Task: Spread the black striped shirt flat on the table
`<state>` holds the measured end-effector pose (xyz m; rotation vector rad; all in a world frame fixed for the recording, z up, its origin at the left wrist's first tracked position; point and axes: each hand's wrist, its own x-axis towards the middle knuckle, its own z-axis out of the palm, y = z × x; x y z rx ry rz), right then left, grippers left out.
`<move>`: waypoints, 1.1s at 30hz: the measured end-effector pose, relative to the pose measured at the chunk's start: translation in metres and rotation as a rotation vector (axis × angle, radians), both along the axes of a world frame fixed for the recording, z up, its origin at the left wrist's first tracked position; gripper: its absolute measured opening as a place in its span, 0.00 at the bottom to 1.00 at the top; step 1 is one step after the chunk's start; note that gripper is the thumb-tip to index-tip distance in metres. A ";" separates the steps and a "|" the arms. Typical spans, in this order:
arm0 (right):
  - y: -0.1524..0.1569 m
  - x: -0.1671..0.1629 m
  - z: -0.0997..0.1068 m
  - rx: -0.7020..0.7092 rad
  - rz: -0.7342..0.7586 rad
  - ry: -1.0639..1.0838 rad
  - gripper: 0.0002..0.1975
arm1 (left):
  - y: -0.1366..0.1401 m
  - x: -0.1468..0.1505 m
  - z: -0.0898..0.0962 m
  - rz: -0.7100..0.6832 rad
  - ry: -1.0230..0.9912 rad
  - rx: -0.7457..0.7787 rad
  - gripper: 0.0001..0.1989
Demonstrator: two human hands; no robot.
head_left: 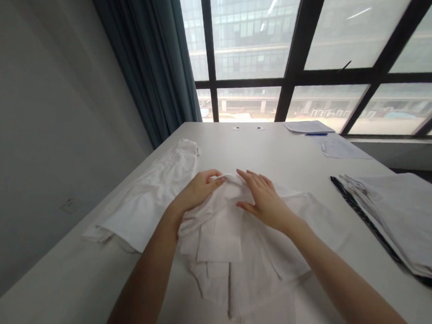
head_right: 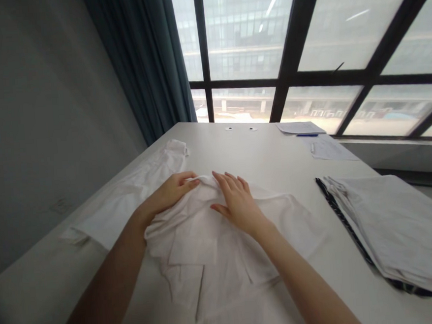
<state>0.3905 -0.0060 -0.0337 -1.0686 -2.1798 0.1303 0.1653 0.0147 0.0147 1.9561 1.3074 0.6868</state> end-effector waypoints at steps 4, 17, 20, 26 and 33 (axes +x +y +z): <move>0.006 -0.002 -0.010 -0.145 0.019 0.130 0.08 | -0.029 0.005 0.020 -0.075 0.452 0.003 0.19; -0.004 0.045 0.039 -0.474 -0.113 0.742 0.16 | 0.000 -0.054 0.017 0.527 0.224 0.321 0.08; 0.000 0.047 0.033 -0.577 -0.168 0.902 0.17 | -0.006 -0.045 0.024 0.538 0.092 0.406 0.08; 0.011 0.044 0.020 -0.627 -0.206 0.942 0.22 | -0.029 0.001 0.022 0.015 0.078 0.511 0.08; 0.019 0.051 0.014 -0.592 -0.235 0.877 0.26 | -0.014 0.019 -0.010 -0.273 0.353 0.407 0.09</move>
